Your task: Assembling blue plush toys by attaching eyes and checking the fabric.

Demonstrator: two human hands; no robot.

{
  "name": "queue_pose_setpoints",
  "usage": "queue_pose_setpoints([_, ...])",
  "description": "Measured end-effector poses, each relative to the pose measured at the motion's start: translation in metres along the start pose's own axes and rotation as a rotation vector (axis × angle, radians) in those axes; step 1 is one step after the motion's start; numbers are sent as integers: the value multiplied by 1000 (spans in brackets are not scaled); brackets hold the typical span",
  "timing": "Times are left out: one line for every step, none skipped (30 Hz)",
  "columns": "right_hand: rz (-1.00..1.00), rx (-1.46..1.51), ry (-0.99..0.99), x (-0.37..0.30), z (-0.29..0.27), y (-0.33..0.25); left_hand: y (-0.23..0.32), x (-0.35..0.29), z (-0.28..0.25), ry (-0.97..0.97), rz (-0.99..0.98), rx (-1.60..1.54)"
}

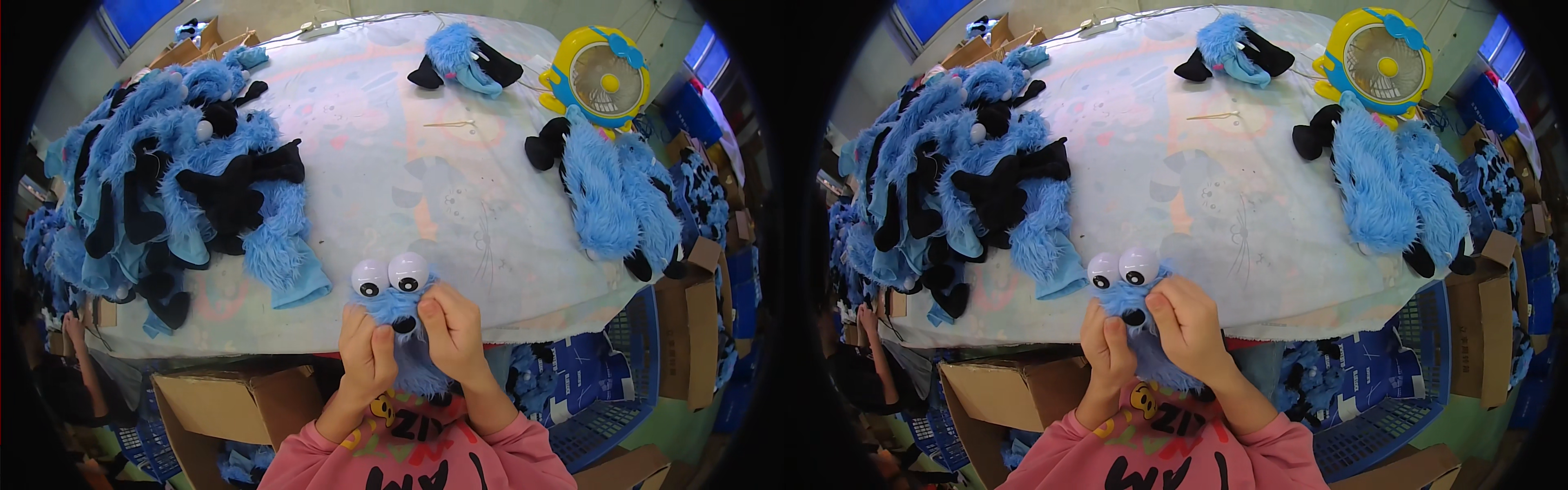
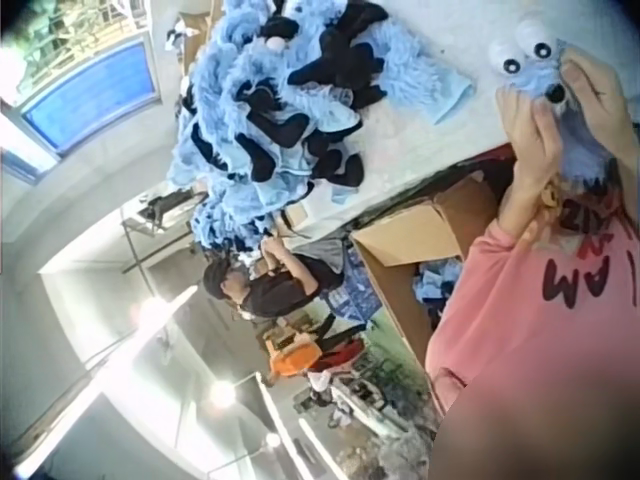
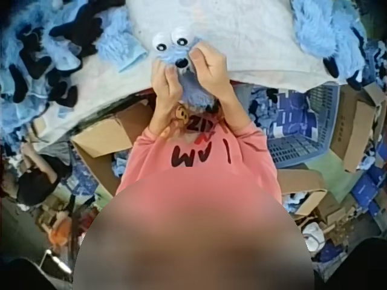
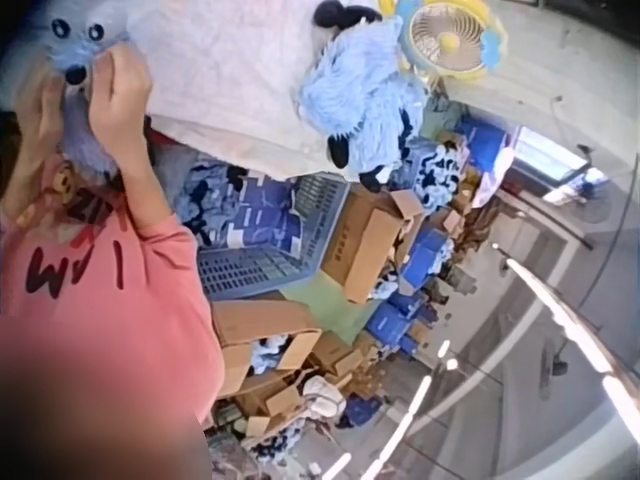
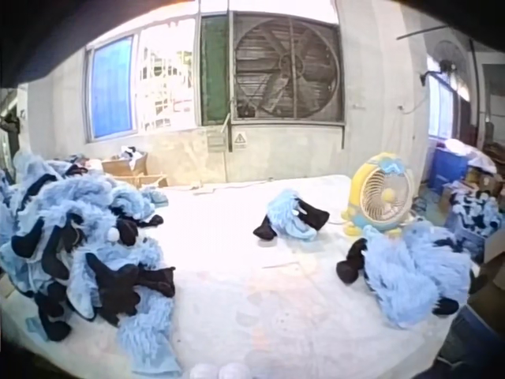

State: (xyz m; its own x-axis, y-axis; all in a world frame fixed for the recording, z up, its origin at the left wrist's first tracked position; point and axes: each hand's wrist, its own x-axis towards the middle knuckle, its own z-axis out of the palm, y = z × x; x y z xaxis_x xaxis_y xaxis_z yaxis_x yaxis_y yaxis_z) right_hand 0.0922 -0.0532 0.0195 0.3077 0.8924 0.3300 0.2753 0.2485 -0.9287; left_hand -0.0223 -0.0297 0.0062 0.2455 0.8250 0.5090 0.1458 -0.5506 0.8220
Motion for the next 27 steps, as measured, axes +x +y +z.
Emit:
queue_pose_setpoints([71,112,-16,1,-1,0,0,1,0,-8,-2,-4])
queue_pose_setpoints([70,113,-15,1,-1,-1,-1,1,-1,-9,0,-4])
queue_pose_setpoints([56,61,-20,1,-2,-3,-3,1,-2,-29,38,33])
queue_pose_setpoints([43,10,-24,1,-3,-6,-4,0,-3,-49,77,70])
queue_pose_setpoints([31,-42,-28,1,-4,-8,-5,0,-3,-70,116,107])
queue_pose_setpoints([18,-93,-32,1,-4,-9,-6,0,-3,-91,154,143])
queue_pose_setpoints([18,-94,-28,0,-4,-8,-6,1,-3,-94,156,142])
queue_pose_setpoints([48,-76,-13,0,-4,-6,-6,2,-2,-96,199,158])
queue_pose_setpoints([77,-58,1,0,-4,-4,-6,3,-1,-98,241,173])
queue_pose_setpoints([106,-41,14,0,-3,-2,-7,4,0,-99,284,188])
queue_pose_setpoints([135,-23,27,0,-3,-1,-7,5,0,-100,326,204])
queue_pose_setpoints([134,-24,30,1,-4,-1,-7,6,0,-101,328,202])
queue_pose_setpoints([126,-5,-7,2,-4,-1,-7,5,-1,-97,239,152])
queue_pose_setpoints([118,13,-45,3,-4,-1,-7,5,-2,-93,149,103])
queue_pose_setpoints([109,31,-83,4,-4,-1,-7,5,-4,-89,59,52])
queue_pose_setpoints([100,49,-121,4,-5,-1,-7,5,-4,-85,-31,2])
queue_pose_setpoints([100,49,-121,4,-5,0,-7,6,-5,-84,-30,3])
queue_pose_setpoints([84,60,-143,4,-5,0,-7,7,-5,-59,-53,-33])
queue_pose_setpoints([69,71,-165,4,-5,1,-7,8,-5,-35,-76,-69])
queue_pose_setpoints([53,83,-187,4,-6,2,-7,9,-5,-10,-99,-105])
queue_pose_setpoints([38,94,-209,4,-7,3,-7,10,-5,14,-122,-141])
queue_pose_setpoints([37,95,-208,3,-7,4,-7,10,-6,14,-121,-141])
queue_pose_setpoints([38,118,-208,3,-8,5,-8,10,-7,8,-130,-140])
queue_pose_setpoints([38,140,-209,2,-9,6,-9,10,-8,2,-139,-139])
queue_pose_setpoints([38,163,-208,1,-10,7,-11,11,-9,-4,-147,-138])
queue_pose_setpoints([37,186,-208,1,-11,8,-12,11,-10,-10,-155,-138])
queue_pose_setpoints([36,186,-205,1,-12,10,-14,11,-12,-13,-153,-139])
